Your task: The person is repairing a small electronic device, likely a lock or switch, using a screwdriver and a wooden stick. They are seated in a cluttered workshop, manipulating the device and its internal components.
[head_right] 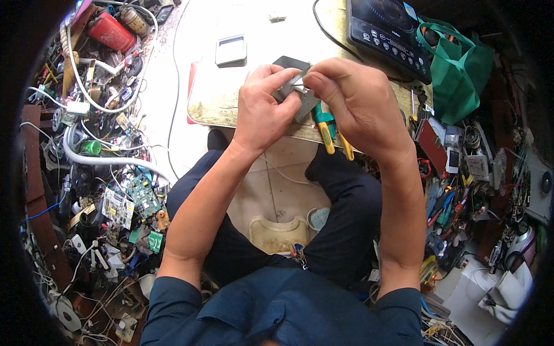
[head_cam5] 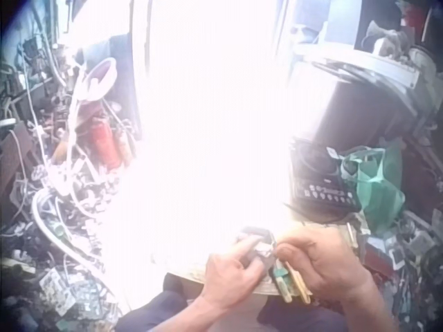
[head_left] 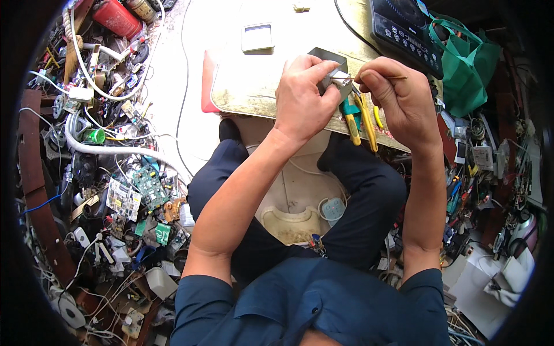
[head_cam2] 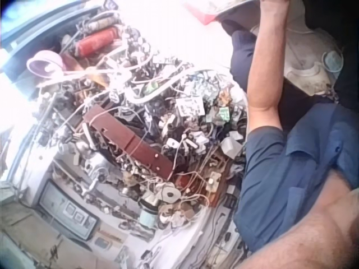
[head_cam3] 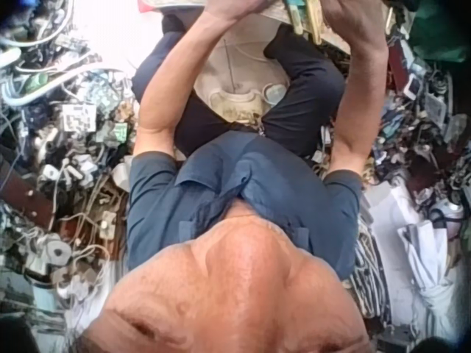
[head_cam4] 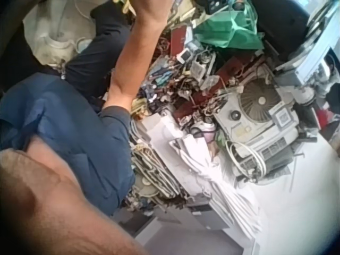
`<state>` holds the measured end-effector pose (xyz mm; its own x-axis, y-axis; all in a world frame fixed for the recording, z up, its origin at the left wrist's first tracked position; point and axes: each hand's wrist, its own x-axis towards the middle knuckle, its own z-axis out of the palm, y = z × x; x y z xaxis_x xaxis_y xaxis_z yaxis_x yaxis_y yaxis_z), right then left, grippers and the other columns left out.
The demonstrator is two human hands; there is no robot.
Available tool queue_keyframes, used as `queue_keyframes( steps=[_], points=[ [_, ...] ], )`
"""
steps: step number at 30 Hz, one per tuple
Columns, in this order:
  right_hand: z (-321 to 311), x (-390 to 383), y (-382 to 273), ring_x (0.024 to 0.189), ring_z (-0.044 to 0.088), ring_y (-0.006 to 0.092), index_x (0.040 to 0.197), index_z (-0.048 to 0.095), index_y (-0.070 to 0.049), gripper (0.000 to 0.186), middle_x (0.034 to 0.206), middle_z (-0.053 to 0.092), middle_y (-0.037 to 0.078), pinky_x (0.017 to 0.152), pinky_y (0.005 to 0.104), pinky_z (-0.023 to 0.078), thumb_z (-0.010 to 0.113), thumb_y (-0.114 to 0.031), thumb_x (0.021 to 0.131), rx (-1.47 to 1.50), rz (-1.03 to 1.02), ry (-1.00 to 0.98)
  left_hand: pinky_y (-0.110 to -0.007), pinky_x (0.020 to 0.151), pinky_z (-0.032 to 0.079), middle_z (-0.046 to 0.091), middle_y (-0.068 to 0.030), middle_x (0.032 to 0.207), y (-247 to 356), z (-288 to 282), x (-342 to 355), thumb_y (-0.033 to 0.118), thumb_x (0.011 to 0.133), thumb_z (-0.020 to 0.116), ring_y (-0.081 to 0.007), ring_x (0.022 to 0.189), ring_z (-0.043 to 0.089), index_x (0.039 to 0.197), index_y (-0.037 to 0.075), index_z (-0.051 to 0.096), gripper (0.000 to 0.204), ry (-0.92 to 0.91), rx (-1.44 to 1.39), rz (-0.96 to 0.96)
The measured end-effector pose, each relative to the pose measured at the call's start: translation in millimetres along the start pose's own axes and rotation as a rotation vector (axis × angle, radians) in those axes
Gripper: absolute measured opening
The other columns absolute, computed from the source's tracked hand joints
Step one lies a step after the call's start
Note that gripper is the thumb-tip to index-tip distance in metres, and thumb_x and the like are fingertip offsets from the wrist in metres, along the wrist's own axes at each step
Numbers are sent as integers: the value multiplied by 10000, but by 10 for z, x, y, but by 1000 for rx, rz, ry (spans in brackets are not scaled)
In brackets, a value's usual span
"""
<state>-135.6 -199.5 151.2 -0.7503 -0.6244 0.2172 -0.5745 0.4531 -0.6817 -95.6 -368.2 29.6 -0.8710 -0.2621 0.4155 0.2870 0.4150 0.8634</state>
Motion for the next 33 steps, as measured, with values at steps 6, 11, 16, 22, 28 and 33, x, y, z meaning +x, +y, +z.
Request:
queue_keyframes(
  steps=[6, 11, 16, 22, 28, 33],
  points=[
    [104, -264, 171, 764, 704, 146, 1129, 752, 33, 216, 898, 774, 106, 706, 284, 562, 649, -155, 1096, 284, 146, 138, -401, 876, 544, 717, -169, 1024, 18, 0, 4, 67, 794, 704, -333, 975, 673, 1137, -8, 797, 363, -5, 1, -8],
    [255, -466, 194, 796, 725, 124, 1141, 751, 30, 216, 969, 783, 110, 720, 272, 579, 616, -137, 1116, 380, 129, 158, -401, 880, 544, 715, -171, 1015, 33, 7, 8, 61, 796, 701, -334, 979, 672, 1135, -4, 798, 359, -8, -4, -16],
    [323, -468, 111, 796, 752, 160, 1139, 746, 21, 161, 964, 771, 138, 713, 291, 587, 664, -106, 1085, 195, -14, 280, -393, 879, 540, 709, -166, 1000, 37, -16, 18, 54, 794, 699, -323, 974, 670, 1137, 2, 799, 361, -19, -12, -25],
    [378, -486, 167, 806, 754, 153, 1145, 742, 23, 154, 944, 769, 117, 705, 283, 587, 656, -91, 1087, 202, 7, 292, -392, 876, 538, 706, -163, 990, 30, -8, 17, 52, 792, 696, -316, 962, 668, 1132, 0, 799, 360, -20, -14, -19],
    [420, -467, 171, 813, 742, 151, 1143, 741, 24, 151, 935, 762, 114, 712, 297, 581, 648, -82, 1089, 222, 40, 298, -390, 876, 539, 708, -161, 996, 53, -23, 15, 53, 795, 692, -312, 963, 668, 1134, -12, 794, 360, -26, -4, -31],
    [402, -448, 113, 834, 769, 263, 1111, 729, 22, 112, 937, 749, 145, 736, 361, 591, 694, -59, 1042, 94, 18, 254, -376, 870, 544, 711, -165, 1014, 38, -14, 13, 54, 806, 708, -302, 963, 675, 1145, -16, 794, 357, -29, -11, -33]
  ],
)
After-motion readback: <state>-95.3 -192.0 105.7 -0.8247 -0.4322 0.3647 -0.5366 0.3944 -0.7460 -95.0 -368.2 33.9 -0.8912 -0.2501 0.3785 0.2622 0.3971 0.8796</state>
